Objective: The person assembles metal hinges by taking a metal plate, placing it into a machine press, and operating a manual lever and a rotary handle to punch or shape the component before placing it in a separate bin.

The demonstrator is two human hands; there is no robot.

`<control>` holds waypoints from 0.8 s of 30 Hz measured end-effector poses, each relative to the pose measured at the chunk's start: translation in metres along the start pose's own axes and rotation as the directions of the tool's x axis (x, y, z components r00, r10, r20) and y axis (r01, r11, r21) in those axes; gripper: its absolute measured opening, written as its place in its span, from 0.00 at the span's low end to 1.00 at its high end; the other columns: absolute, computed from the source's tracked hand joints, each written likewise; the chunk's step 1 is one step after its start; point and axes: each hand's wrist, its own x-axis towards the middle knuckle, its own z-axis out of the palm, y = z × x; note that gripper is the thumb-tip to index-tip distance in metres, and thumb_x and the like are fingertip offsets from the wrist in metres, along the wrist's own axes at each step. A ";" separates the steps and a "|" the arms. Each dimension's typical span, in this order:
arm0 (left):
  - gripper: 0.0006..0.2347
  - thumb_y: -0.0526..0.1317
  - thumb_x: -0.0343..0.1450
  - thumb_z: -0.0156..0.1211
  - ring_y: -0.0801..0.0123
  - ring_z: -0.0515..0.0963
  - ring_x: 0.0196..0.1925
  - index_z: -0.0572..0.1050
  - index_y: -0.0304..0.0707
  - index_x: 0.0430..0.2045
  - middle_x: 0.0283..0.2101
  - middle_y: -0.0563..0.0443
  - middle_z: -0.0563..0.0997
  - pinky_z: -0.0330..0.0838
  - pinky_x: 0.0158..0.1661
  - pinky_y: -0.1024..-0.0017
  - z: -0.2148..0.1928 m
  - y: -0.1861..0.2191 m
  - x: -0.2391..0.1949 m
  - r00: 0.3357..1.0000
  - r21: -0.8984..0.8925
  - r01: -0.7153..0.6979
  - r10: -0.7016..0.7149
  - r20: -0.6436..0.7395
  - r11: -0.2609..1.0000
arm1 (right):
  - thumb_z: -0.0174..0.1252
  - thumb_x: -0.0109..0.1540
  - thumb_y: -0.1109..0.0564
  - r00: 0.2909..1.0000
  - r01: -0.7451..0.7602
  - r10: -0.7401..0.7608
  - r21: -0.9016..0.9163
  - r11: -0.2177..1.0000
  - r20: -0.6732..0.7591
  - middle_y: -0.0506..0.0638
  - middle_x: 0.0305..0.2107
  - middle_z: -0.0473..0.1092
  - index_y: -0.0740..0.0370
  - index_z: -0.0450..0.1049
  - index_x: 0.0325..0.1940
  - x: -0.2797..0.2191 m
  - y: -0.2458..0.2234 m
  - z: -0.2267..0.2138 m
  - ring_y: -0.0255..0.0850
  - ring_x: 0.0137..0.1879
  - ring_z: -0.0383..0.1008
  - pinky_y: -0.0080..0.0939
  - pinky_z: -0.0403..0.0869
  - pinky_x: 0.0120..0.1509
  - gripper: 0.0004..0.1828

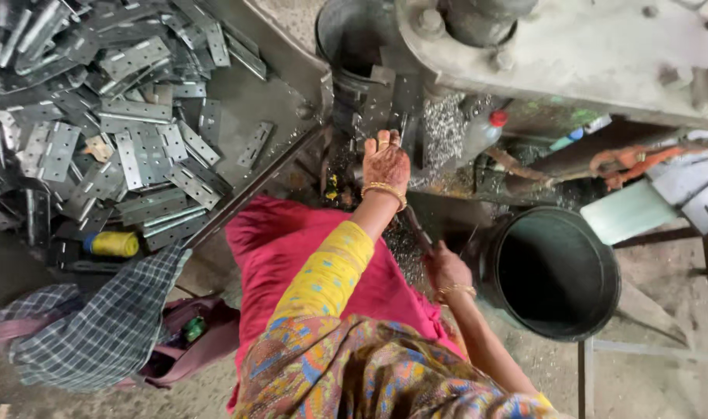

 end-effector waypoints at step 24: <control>0.17 0.41 0.65 0.57 0.59 0.60 0.67 0.80 0.43 0.48 0.69 0.53 0.63 0.56 0.57 0.59 -0.023 -0.005 0.028 0.988 0.048 -0.010 0.002 0.154 0.999 | 0.53 0.65 0.35 0.998 0.000 0.003 -0.043 0.999 0.068 0.62 0.36 0.77 0.58 0.68 0.51 0.004 0.001 -0.002 0.63 0.43 0.79 0.63 0.75 0.45 0.25</control>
